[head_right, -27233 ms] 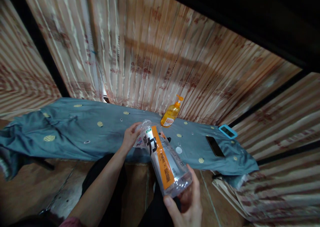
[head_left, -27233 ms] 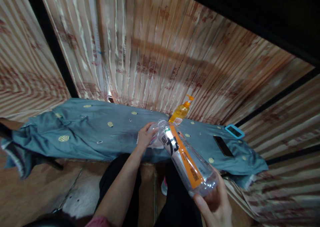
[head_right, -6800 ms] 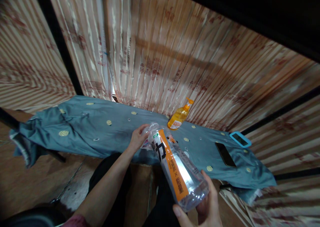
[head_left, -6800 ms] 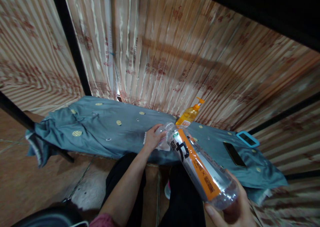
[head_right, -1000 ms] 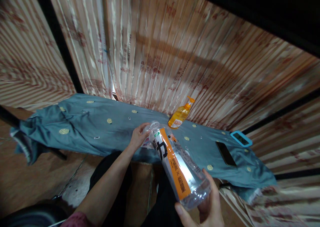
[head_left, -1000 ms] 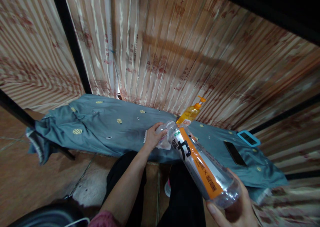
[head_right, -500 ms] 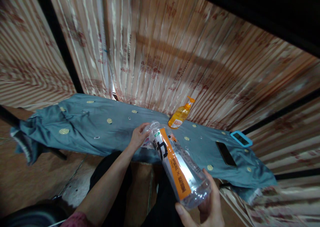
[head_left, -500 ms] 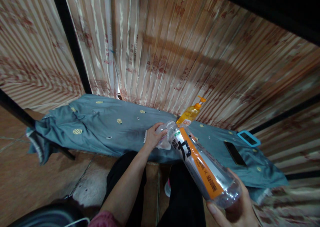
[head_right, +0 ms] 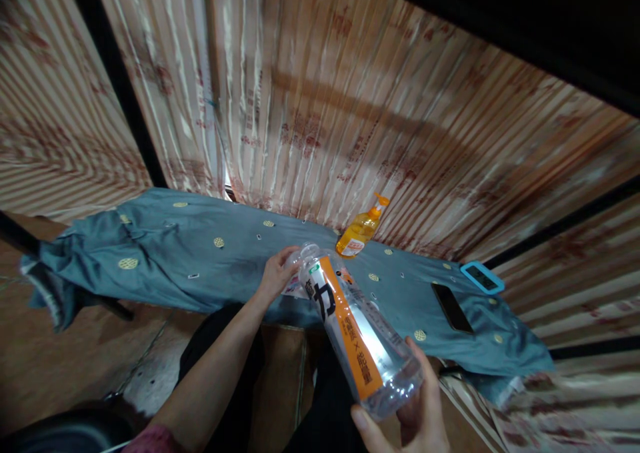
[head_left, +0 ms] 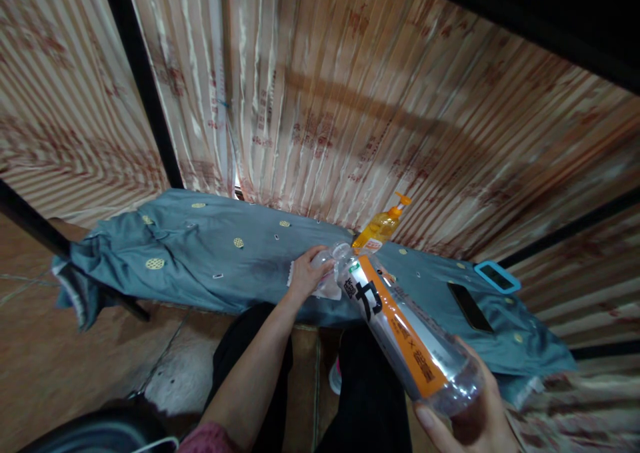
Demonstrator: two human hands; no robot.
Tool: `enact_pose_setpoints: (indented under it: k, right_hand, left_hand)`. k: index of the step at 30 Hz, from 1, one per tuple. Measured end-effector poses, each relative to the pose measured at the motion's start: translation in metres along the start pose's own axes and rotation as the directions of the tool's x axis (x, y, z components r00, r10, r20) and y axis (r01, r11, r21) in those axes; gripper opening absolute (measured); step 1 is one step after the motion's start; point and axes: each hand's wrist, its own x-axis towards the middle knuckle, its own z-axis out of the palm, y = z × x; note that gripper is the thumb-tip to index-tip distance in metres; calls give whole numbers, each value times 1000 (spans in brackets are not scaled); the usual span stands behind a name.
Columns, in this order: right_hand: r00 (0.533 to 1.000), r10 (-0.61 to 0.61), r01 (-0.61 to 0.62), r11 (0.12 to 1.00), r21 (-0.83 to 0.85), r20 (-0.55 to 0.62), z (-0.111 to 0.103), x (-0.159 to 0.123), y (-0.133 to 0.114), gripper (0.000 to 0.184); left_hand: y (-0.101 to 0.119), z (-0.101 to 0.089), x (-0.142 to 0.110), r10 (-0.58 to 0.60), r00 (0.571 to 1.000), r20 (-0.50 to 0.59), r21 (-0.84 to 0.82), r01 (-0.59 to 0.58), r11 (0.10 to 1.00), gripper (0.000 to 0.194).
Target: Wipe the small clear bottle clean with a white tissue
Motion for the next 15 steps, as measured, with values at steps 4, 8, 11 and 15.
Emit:
enact_pose_setpoints:
  k: [4, 8, 11, 15]
  right_hand:
    - [1000, 24, -25, 999, 29, 20, -1, 2, 7, 106]
    - [1000, -15, 14, 999, 38, 23, -1, 3, 12, 107]
    - [1000, -17, 17, 1000, 25, 9, 0, 3, 9, 108]
    - [999, -39, 39, 999, 11, 11, -4, 4, 19, 102]
  left_hand:
    - [2, -1, 0, -11, 1000, -2, 12, 11, 1000, 34]
    - [2, -1, 1, -6, 1000, -4, 10, 6, 1000, 32]
    - [0, 0, 1, 4, 1000, 3, -5, -4, 1000, 33]
    - [-2, 1, 1, 4, 1000, 0, -16, -3, 1000, 35]
